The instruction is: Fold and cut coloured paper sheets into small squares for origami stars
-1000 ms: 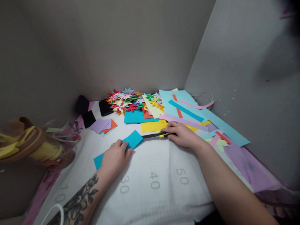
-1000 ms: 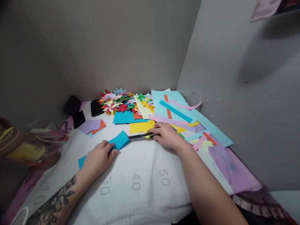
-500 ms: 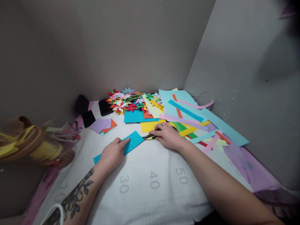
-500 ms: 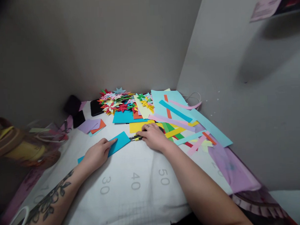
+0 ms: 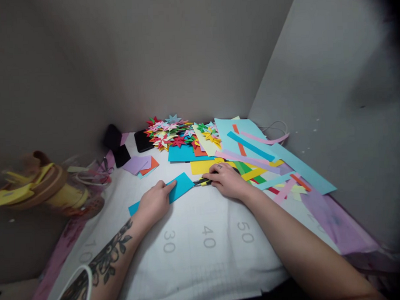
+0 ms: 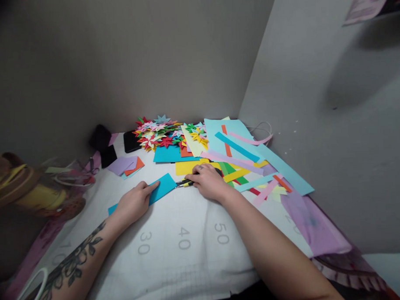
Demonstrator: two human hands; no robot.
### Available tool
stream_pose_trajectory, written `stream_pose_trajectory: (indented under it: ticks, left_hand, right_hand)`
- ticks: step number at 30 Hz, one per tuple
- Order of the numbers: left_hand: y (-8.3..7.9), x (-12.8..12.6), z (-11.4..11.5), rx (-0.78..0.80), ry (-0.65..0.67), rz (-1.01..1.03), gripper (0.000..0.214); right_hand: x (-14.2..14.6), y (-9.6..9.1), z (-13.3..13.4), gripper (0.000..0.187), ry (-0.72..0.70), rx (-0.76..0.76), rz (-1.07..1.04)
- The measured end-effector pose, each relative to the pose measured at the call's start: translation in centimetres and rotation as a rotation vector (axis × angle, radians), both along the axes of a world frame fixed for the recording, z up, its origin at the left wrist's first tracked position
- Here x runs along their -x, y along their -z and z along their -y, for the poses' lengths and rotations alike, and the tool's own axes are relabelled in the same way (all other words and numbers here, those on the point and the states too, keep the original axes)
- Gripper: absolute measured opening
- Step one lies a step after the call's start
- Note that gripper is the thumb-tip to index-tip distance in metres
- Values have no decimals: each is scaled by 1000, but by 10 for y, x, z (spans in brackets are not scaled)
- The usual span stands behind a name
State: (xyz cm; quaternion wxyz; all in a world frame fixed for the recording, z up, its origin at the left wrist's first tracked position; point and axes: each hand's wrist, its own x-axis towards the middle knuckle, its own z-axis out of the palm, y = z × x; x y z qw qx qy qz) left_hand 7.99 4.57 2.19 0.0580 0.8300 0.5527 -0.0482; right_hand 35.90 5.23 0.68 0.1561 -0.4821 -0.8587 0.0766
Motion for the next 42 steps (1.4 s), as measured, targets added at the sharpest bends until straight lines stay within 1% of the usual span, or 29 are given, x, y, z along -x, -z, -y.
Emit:
stream_pose_trajectory:
  ticks: [4, 11, 17, 20, 24, 28, 30, 33, 35, 37, 40, 42]
  left_hand:
    - [3, 2, -1, -10, 9, 26, 50]
    - [4, 3, -3, -3, 0, 67, 47]
    - [1, 3, -2, 17, -4, 84, 47]
    - [0, 5, -4, 29, 3, 108, 45]
    - [3, 9, -7, 43, 39, 175, 41]
    - [6, 14, -11, 51, 58, 231, 40]
    - [6, 20, -13, 97, 92, 284, 41]
    - [0, 33, -18, 211, 184, 362, 43]
    - [-5, 42, -20, 242, 208, 339, 44]
    - [-10, 48, -21, 239, 207, 261, 44]
    - [-15, 49, -21, 224, 211, 150, 43]
    - [-16, 47, -19, 199, 206, 107, 44]
  right_hand:
    - [-5, -4, 6, 38, 20, -2, 35]
    - [10, -12, 16, 36, 42, 23, 94]
    - [8, -16, 23, 38, 33, 36, 141]
    - [15, -19, 26, 37, 12, 31, 168]
    - [26, -21, 30, 37, -23, 41, 179]
    - [28, -22, 33, 36, -37, 58, 177]
    - [26, -22, 33, 37, -39, 60, 181]
    - [25, -19, 33, 38, -39, 54, 181]
    - [24, -18, 33, 39, -35, 49, 179]
    - [25, -16, 34, 39, -23, 42, 184]
    - [30, -16, 34, 38, -23, 27, 194]
    - [36, -16, 34, 38, -39, 26, 199]
